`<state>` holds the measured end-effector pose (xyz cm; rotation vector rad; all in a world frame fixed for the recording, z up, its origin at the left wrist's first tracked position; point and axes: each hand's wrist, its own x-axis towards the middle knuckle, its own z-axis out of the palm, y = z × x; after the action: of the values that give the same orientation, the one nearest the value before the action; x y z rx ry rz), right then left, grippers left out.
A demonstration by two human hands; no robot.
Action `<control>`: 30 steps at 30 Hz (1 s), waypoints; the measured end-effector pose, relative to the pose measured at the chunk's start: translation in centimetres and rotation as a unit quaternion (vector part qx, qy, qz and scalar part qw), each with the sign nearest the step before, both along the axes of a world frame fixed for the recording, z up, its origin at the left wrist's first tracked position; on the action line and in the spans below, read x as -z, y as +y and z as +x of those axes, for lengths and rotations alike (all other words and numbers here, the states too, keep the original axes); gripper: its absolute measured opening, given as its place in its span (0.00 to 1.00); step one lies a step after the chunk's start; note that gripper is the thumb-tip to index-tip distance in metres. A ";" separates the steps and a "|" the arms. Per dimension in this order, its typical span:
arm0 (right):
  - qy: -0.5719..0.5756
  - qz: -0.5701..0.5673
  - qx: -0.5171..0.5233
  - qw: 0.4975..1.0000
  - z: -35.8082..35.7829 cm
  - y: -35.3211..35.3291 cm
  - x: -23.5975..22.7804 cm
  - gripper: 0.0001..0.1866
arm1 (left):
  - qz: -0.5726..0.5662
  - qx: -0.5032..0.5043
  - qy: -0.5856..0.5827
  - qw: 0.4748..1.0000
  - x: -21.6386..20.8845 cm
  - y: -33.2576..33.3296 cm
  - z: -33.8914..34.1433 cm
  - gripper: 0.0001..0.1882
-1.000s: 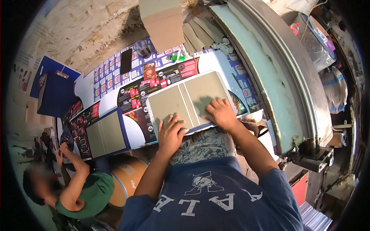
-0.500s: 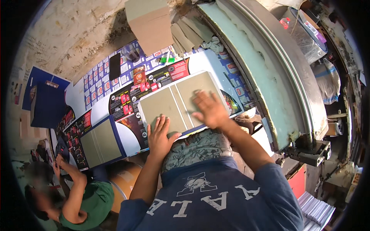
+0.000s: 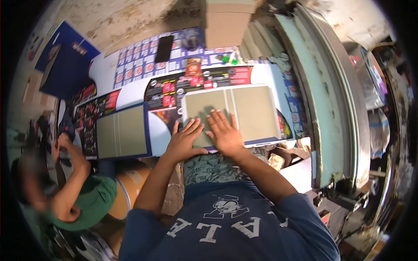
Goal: The person positions cardboard panels onto a printed sheet, folds the sheet margins over the cardboard by hand, and presses the edges flat. They then walk through the workshop and relocate cardboard boxes.
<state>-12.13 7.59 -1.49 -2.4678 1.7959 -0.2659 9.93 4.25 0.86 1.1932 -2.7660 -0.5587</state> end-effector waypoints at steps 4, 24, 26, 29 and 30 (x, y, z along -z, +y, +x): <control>-0.030 0.094 -0.062 0.993 -0.3 0.3 -3.9 0.42 | 0.048 0.056 0.028 0.997 -0.6 -2.3 2.3 0.41; -0.092 0.115 0.086 0.985 -13.4 -12.1 -5.0 0.30 | -0.175 -0.118 0.149 0.966 -1.0 -7.9 -12.4 0.29; 0.009 0.237 0.058 0.970 -12.4 -13.7 -7.6 0.33 | -0.154 -0.054 0.084 0.983 -1.2 -10.3 -14.0 0.35; 0.023 0.278 0.053 0.959 -12.9 -14.6 -6.7 0.32 | -0.039 -0.025 -0.012 0.999 -2.0 -12.1 -16.9 0.41; -0.008 0.295 0.066 0.953 -12.9 -14.2 -6.9 0.33 | 0.015 -0.028 -0.051 0.998 -2.2 -12.2 -17.3 0.43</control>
<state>-25.01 -6.62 5.38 -1.9281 1.7127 0.2186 -7.37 -7.97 3.10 1.3377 -2.8069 -0.5510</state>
